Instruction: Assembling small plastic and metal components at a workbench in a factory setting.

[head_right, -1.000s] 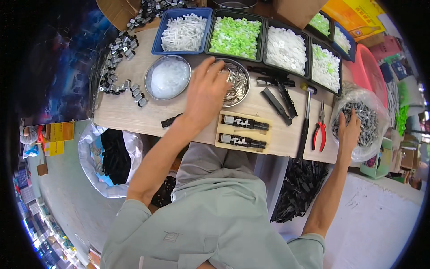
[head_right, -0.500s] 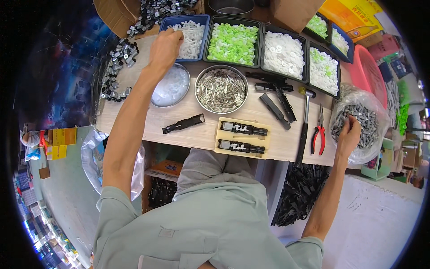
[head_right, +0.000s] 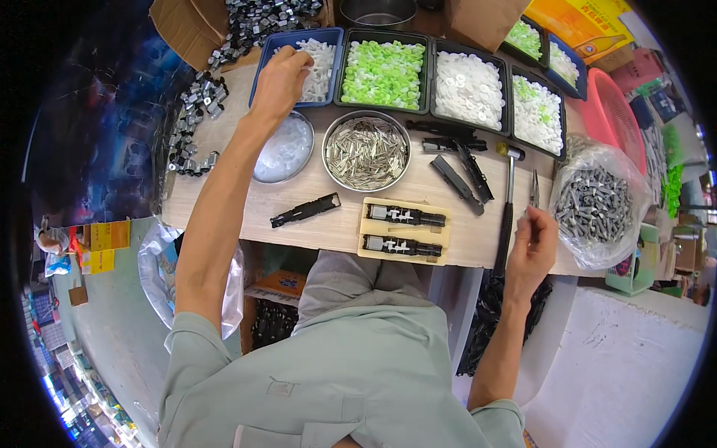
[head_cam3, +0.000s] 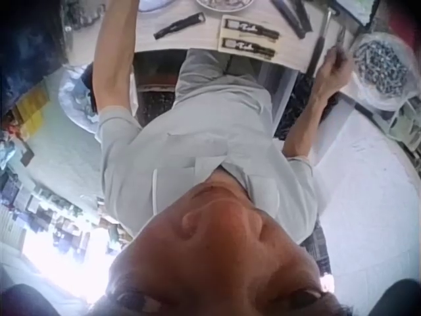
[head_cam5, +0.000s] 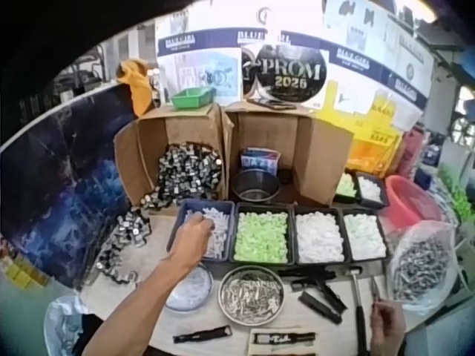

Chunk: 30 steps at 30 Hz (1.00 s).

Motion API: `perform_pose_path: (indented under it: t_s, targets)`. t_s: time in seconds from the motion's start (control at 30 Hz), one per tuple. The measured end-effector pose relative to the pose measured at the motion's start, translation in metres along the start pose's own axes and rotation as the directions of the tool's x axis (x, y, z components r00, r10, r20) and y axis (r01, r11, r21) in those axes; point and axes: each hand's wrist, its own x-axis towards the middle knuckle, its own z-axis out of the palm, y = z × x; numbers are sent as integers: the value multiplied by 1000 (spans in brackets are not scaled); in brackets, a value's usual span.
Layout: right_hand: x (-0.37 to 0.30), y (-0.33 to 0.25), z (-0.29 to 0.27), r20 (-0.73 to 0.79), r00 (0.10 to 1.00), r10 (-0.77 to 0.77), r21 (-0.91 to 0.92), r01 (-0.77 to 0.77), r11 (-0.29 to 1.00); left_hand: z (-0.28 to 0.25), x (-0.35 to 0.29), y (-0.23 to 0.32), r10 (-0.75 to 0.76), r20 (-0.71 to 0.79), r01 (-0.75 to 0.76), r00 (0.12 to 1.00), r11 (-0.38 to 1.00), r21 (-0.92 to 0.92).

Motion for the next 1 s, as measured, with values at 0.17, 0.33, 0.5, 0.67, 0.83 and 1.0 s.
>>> perform_pose_path:
  t_s: [0.17, 0.33, 0.5, 0.67, 0.83, 1.0]
  targets:
    - [-15, -24, 11, 3, 1000, -11, 93, 10, 996, 2, 11, -7, -173, -232, 105, 957, 954, -280]
    - [-20, -34, 24, 35, 998, -46, 149, 41, 988, 2, 11, -18, -528, -35, 359, 848, 622, -696]
    - [-25, -45, 35, 121, 990, -70, 159, 50, 986, -5, -1, -8, -599, 56, 324, 799, 351, -879]
    - [-27, -48, 41, 174, 982, -76, 180, 45, 983, -13, -9, 4, -556, 11, 326, 831, 472, -819]
    - [-33, -58, 40, 177, 981, -75, 206, 38, 978, -37, -35, 28, -479, -41, 273, 877, 567, -777]
    - [-38, -63, 35, 191, 979, -67, 232, 21, 973, -72, -105, 59, -420, -10, 357, 907, 783, -510]
